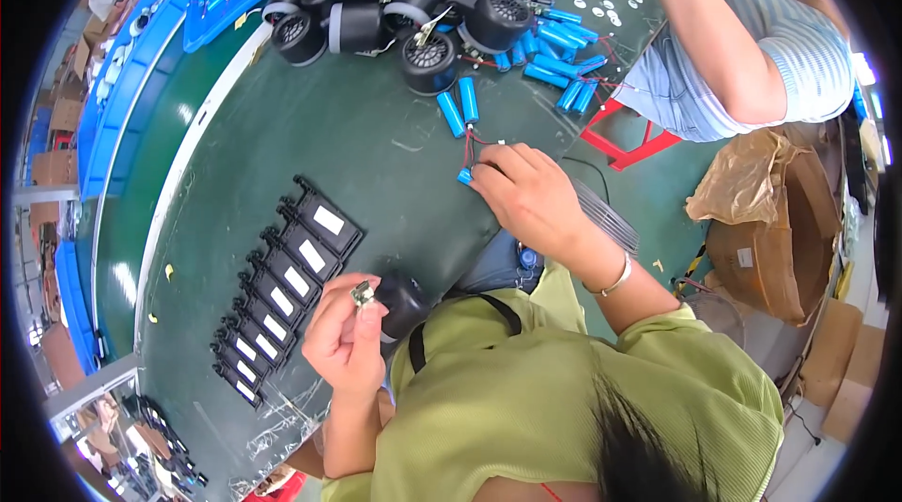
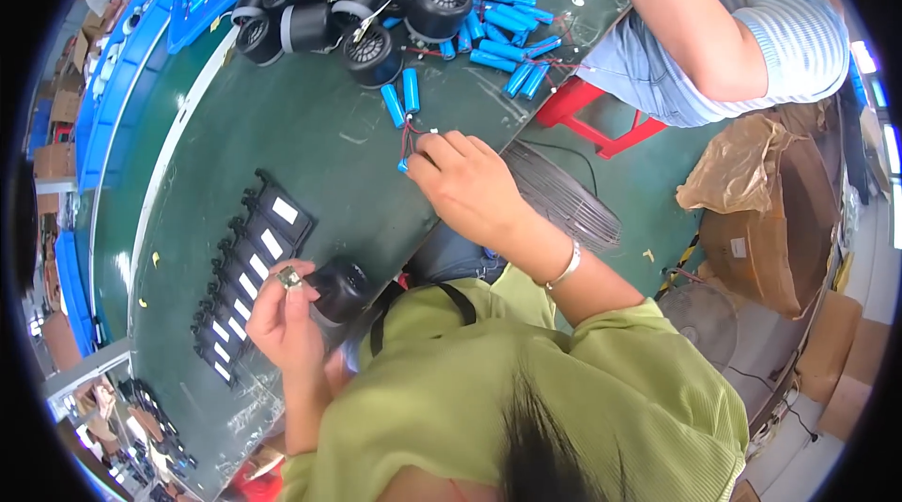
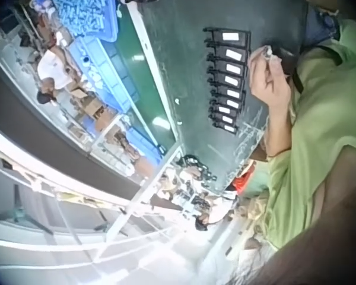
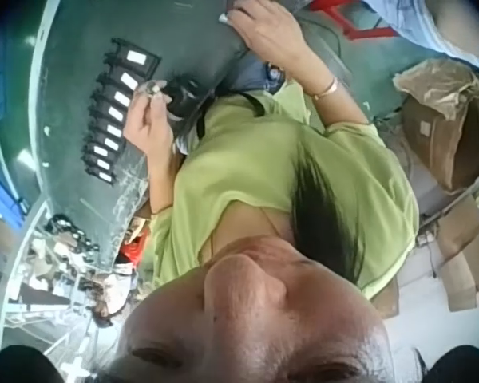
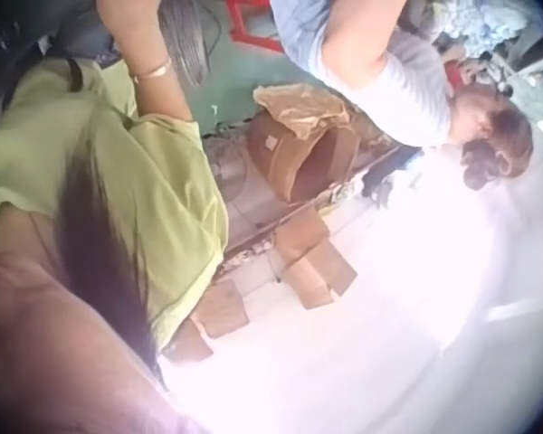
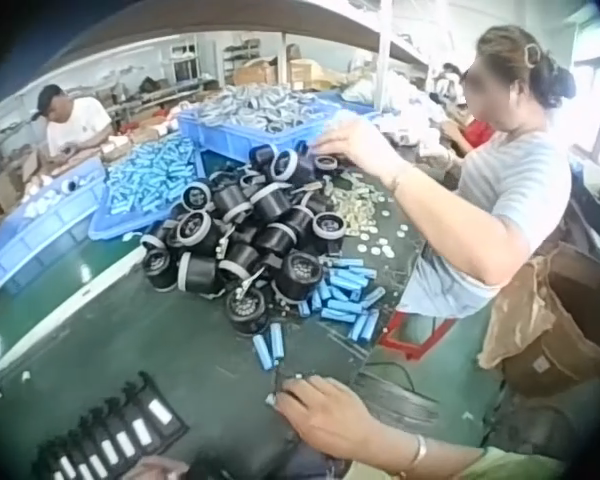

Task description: Assembling electronic components by connecting circuit boards and wires into plastic housings on a production line.

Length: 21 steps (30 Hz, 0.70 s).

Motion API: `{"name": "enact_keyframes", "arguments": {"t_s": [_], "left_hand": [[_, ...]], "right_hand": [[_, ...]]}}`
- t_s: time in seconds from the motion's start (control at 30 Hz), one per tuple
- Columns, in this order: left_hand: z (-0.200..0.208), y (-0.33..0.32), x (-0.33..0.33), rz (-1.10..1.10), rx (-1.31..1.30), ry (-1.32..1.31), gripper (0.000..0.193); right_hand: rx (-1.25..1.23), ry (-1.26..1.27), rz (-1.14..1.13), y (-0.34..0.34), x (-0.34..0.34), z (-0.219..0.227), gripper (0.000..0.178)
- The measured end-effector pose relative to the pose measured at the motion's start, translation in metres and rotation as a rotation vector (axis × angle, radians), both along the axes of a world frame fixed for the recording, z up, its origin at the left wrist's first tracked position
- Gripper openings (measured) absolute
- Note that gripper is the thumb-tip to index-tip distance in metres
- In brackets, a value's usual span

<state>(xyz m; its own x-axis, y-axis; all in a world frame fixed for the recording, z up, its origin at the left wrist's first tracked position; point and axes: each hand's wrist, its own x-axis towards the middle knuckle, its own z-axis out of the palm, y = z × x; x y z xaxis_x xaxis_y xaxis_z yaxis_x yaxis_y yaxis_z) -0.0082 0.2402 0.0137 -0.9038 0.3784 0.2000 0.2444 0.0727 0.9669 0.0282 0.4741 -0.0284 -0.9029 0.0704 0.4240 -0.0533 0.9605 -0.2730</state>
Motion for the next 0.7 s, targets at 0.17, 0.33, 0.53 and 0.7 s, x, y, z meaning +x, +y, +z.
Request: {"name": "enact_keyframes", "arguments": {"t_s": [0.17,0.33,0.53,0.7], "left_hand": [[-0.004,-0.012,0.001,0.038,0.070,-0.062,0.018],[-0.007,-0.020,0.002,0.068,0.120,-0.044,0.019],[-0.008,-0.028,0.000,0.100,0.148,-0.064,0.017],[-0.013,-0.027,-0.006,0.050,0.165,-0.029,0.016]], "right_hand": [[-0.159,0.018,0.310,0.003,-0.008,0.003,0.018],[-0.269,-0.112,0.388,-0.012,-0.013,0.007,0.013],[-0.596,-0.186,0.261,-0.002,-0.007,0.019,0.032],[-0.329,-0.189,-0.009,-0.022,-0.017,0.016,0.039]]}}
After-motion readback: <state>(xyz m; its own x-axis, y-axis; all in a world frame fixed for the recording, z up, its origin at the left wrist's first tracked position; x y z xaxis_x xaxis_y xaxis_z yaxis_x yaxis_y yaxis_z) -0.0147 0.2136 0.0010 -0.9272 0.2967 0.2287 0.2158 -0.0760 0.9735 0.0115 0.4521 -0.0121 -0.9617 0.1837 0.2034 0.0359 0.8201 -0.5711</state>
